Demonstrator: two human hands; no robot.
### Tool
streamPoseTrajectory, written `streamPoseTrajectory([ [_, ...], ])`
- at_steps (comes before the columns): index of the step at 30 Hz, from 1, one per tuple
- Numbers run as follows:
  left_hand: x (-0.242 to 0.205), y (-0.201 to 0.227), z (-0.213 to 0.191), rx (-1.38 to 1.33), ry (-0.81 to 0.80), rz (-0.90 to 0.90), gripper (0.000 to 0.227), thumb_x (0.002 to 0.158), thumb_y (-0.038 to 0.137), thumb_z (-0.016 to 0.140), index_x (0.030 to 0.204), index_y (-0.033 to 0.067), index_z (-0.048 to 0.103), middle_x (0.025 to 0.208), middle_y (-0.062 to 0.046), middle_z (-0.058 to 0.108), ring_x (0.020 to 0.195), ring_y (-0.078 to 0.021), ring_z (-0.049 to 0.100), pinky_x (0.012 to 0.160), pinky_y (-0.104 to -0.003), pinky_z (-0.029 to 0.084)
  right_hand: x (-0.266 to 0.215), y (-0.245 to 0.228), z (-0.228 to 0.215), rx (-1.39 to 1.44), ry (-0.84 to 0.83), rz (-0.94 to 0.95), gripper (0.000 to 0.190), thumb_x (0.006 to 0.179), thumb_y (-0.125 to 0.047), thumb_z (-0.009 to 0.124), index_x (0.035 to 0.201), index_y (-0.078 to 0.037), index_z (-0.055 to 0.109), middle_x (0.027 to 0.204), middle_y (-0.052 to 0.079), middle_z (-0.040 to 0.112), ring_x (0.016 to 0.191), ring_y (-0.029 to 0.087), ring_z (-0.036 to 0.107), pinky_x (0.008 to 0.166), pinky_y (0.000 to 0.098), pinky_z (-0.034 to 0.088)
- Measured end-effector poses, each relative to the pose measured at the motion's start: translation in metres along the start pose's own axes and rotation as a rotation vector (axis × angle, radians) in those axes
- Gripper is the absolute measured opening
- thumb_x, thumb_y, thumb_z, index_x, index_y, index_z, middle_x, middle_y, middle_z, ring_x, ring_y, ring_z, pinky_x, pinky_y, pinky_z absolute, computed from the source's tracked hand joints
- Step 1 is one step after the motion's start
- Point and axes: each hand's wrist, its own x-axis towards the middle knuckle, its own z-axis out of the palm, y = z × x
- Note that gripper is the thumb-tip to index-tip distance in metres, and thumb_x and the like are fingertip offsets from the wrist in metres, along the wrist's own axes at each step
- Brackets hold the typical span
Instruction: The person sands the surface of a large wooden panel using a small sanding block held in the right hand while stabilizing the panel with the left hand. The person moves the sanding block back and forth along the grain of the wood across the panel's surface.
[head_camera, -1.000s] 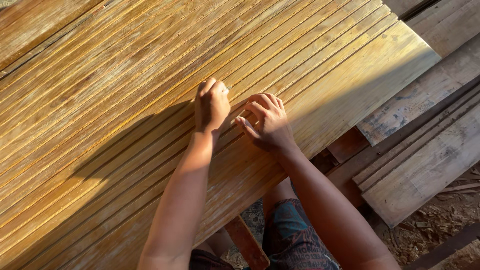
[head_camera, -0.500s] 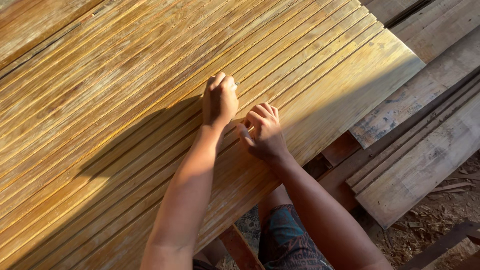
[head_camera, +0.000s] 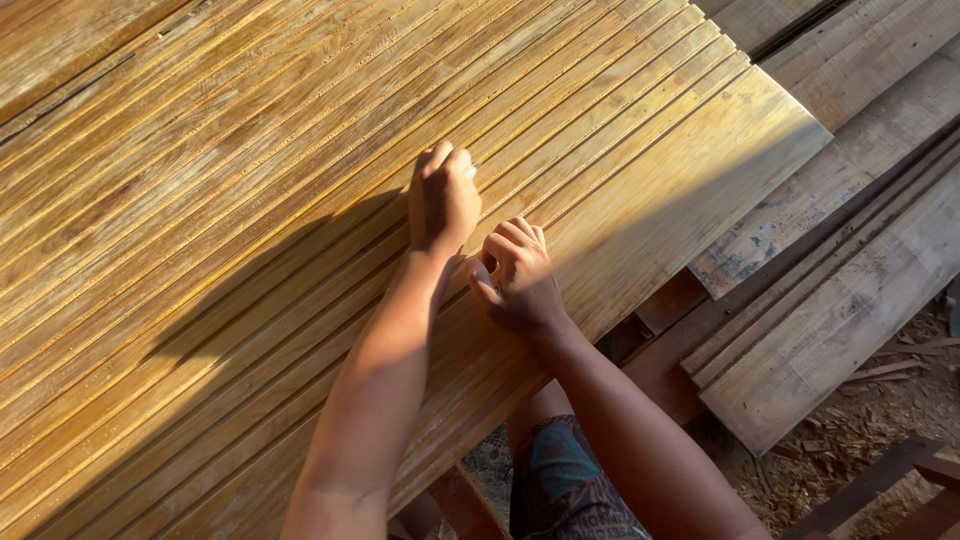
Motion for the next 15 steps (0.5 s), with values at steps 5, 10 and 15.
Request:
streamPoseTrajectory([
  [5,0.026,0.024,0.017,-0.041,0.002,0.008,0.007,0.085,-0.005,0.064,0.083,0.0013,0.065,0.094,-0.017,0.067,0.090,-0.0372,0.065,0.077,-0.046,0.056,-0.004,0.002,-0.002,0.036,0.032,-0.009,0.018,0.078,-0.012,0.065,0.072,-0.002,0.051,0.080,0.013,0.051,0.084,0.032,0.050,0.082,0.0422,0.043],
  [10,-0.025,-0.014,-0.035,0.017,-0.054,-0.007,0.008,0.088,-0.004,0.065,0.081,0.0007,0.064,0.089,-0.017,0.067,0.087,-0.0365,0.066,0.076,-0.046,0.055,-0.007,0.005,0.003,0.062,0.039,-0.009,0.021,0.075,-0.011,0.064,0.069,-0.002,0.047,0.074,0.013,0.048,0.078,0.032,0.049,0.077,0.0432,0.042],
  [15,0.012,0.010,0.015,-0.015,-0.008,0.008,0.007,0.087,-0.003,0.064,0.080,-0.0003,0.064,0.092,-0.018,0.067,0.088,-0.0381,0.065,0.077,-0.048,0.055,-0.008,0.004,0.001,0.136,0.257,0.064,0.019,0.079,-0.004,0.059,0.071,0.002,0.043,0.072,0.015,0.044,0.071,0.031,0.045,0.068,0.0400,0.041],
])
